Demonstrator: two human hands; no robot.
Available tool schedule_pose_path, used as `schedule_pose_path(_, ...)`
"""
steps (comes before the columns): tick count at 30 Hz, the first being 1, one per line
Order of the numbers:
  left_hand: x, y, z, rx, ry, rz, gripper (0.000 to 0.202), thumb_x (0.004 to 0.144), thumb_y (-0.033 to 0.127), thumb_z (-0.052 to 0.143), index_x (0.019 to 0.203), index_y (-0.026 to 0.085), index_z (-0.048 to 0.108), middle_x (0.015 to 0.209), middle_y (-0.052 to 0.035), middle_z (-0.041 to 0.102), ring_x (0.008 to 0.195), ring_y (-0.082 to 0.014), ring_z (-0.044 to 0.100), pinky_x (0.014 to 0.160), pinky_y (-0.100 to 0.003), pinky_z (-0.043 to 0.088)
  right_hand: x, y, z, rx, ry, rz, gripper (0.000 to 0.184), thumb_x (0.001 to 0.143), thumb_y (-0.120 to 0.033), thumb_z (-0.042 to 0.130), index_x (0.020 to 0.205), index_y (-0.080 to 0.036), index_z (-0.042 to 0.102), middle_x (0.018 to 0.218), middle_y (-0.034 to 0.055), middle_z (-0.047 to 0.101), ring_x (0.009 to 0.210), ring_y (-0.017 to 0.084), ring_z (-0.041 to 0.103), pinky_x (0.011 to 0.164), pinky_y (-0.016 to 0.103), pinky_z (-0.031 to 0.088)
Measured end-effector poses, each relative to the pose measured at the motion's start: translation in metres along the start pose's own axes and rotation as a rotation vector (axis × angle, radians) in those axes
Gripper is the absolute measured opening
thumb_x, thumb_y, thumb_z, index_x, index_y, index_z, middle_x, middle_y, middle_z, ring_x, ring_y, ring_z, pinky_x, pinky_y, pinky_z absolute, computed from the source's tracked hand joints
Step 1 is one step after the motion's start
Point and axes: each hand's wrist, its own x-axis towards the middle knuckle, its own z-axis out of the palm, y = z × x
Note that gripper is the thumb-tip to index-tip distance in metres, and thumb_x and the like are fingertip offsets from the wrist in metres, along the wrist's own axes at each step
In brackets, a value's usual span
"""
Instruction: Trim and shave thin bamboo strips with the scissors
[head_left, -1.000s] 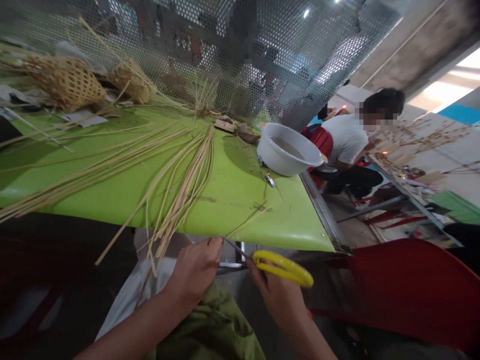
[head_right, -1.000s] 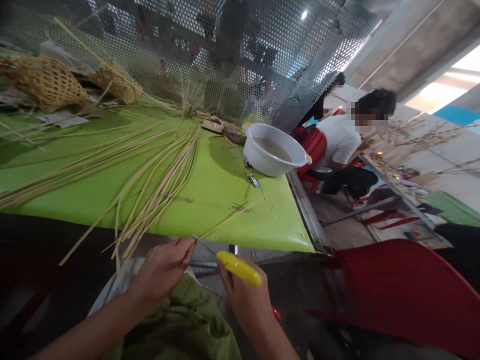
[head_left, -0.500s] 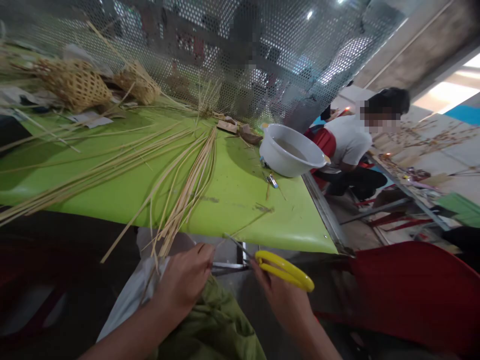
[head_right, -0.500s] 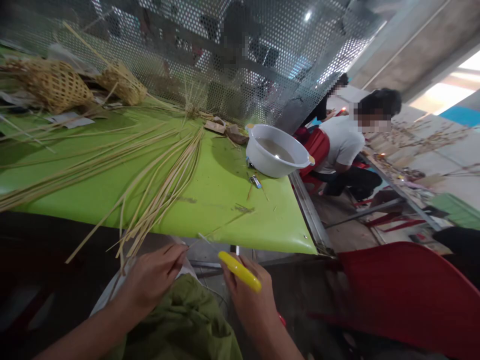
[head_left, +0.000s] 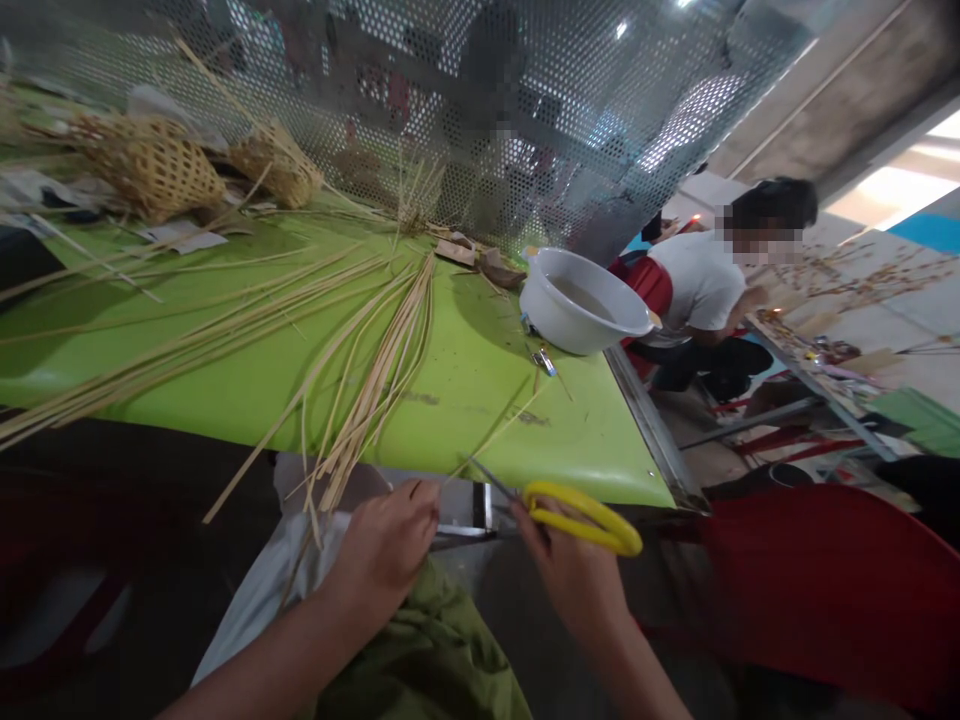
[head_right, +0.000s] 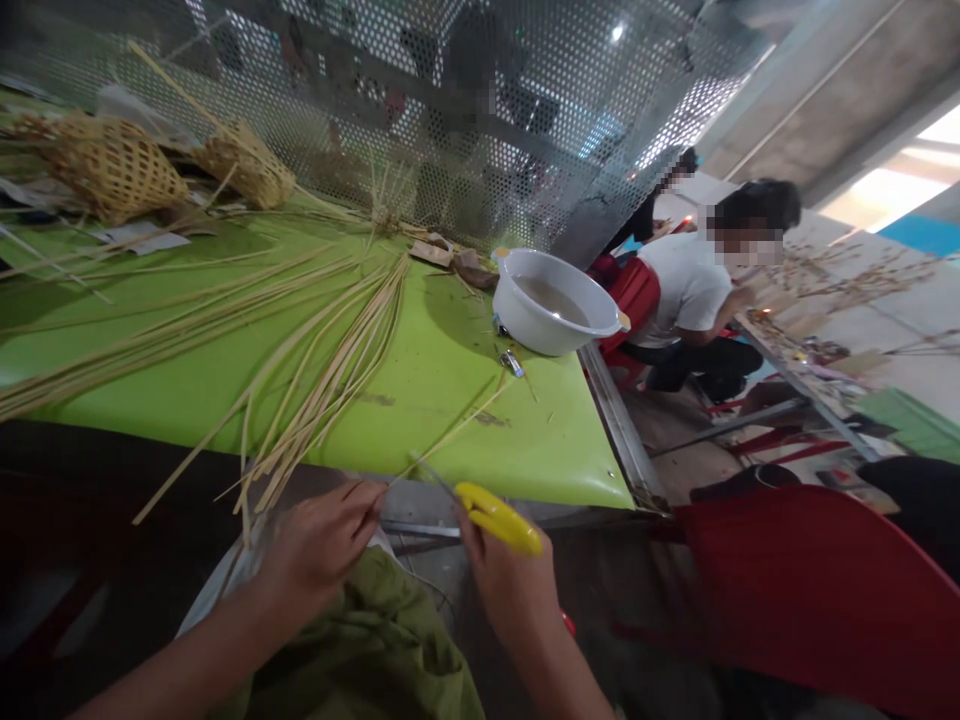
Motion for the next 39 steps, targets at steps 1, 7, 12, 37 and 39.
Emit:
schedule_pose_path(1,0.000,0.000,0.000,-0.004,0.008,0.000,0.025,0.093,0.021,0.038,0.098,0.021,0.062,0.092,-0.0047,0.068,0.081,-0.0194,0.064,0.068,-0.028,0.043,0.002,0.005,0.001,-0.033,0.030,0.028,0.044,0.098,-0.042,0.036,0.089,-0.016,0.069,0.077,0.0085,0.072,0.068,0.021,0.067,0.060,0.028,0.046)
schedule_pose_path(7,0.004,0.004,-0.009,-0.006,-0.019,-0.006,0.026,0.092,0.017,0.037,0.096,0.020,0.062,0.089,-0.0051,0.068,0.081,-0.0206,0.065,0.067,-0.028,0.043,-0.003,-0.001,0.001,0.006,-0.025,-0.012,0.042,0.098,-0.038,0.035,0.088,-0.019,0.070,0.075,0.0068,0.071,0.063,0.019,0.066,0.059,0.027,0.046)
schedule_pose_path(12,0.003,0.003,-0.007,-0.092,-0.002,-0.018,0.026,0.093,0.023,0.038,0.100,0.023,0.063,0.093,-0.0044,0.069,0.086,-0.0198,0.066,0.071,-0.027,0.045,-0.003,-0.004,0.003,0.011,-0.027,0.045,0.042,0.098,-0.041,0.035,0.086,-0.020,0.069,0.075,0.0063,0.071,0.069,0.020,0.067,0.062,0.028,0.046)
schedule_pose_path(37,-0.009,-0.006,-0.006,0.018,-0.049,0.001,0.039,0.088,0.015,0.040,0.121,0.024,0.059,0.099,-0.0066,0.071,0.082,-0.0244,0.069,0.068,-0.032,0.049,0.001,-0.001,-0.002,-0.006,-0.031,-0.042,0.041,0.099,-0.037,0.034,0.089,-0.020,0.070,0.070,0.0051,0.070,0.062,0.017,0.064,0.059,0.026,0.044)
schedule_pose_path(39,-0.008,-0.005,-0.006,0.020,-0.058,0.011,0.042,0.086,0.015,0.042,0.124,0.025,0.057,0.103,-0.0063,0.071,0.085,-0.0252,0.068,0.068,-0.033,0.049,-0.002,-0.005,-0.002,0.033,-0.067,-0.081,0.041,0.099,-0.036,0.033,0.088,-0.021,0.070,0.071,0.0045,0.070,0.060,0.016,0.064,0.058,0.025,0.044)
